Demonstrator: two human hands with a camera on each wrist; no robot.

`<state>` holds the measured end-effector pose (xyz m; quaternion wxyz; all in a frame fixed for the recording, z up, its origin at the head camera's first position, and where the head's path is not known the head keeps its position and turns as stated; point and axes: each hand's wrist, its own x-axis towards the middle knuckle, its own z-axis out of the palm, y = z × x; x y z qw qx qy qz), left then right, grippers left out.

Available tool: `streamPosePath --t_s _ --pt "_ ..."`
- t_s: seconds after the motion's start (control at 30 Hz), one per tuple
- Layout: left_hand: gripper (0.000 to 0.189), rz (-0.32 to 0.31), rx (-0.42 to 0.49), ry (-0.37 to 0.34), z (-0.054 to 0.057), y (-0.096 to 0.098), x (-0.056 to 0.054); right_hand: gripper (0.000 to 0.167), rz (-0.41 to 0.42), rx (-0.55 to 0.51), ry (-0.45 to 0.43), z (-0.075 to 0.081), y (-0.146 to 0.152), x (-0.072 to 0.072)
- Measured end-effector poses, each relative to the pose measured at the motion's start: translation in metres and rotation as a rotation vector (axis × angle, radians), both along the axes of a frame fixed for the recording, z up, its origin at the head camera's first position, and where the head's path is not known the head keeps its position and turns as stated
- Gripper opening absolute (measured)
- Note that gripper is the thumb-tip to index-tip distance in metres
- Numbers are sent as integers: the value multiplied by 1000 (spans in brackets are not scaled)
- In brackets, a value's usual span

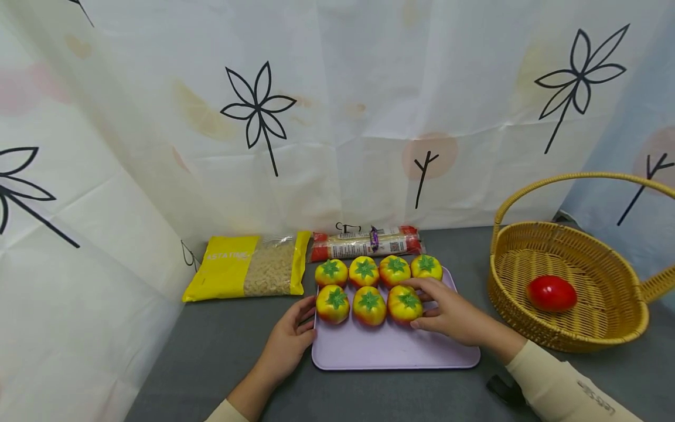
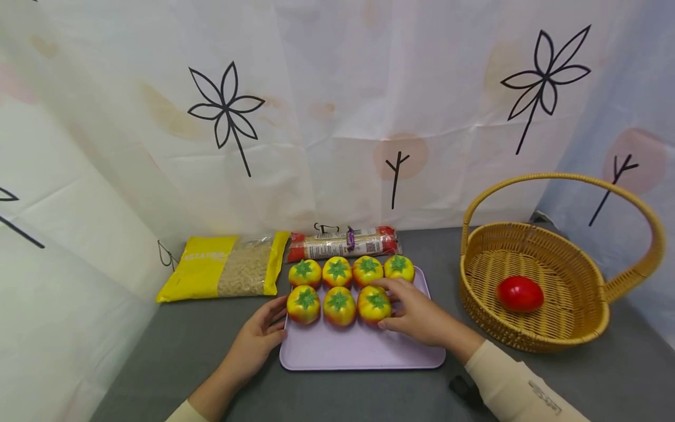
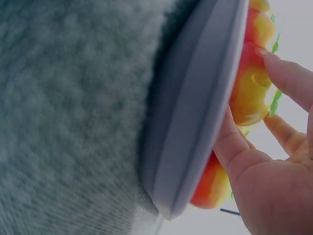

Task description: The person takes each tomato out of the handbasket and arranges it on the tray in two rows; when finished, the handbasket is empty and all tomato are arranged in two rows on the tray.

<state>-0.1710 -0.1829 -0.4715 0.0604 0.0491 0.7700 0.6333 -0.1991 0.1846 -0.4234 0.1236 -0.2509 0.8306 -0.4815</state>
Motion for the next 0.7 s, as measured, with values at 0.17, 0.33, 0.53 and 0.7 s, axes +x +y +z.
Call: streamPosePath --t_s 0.17,0.33,0.53,0.7 --pt "65 1 0 0 -1 0 0 69 -4 -18 33 -3 5 0" --pt "65 8 12 -7 -1 0 0 66 0 -8 48 -4 7 -2" --pt "65 4 20 -12 -1 0 0 64 -7 -4 43 -3 4 -1" --pt "65 1 18 -10 -2 0 0 65 -7 -32 33 -3 1 0"
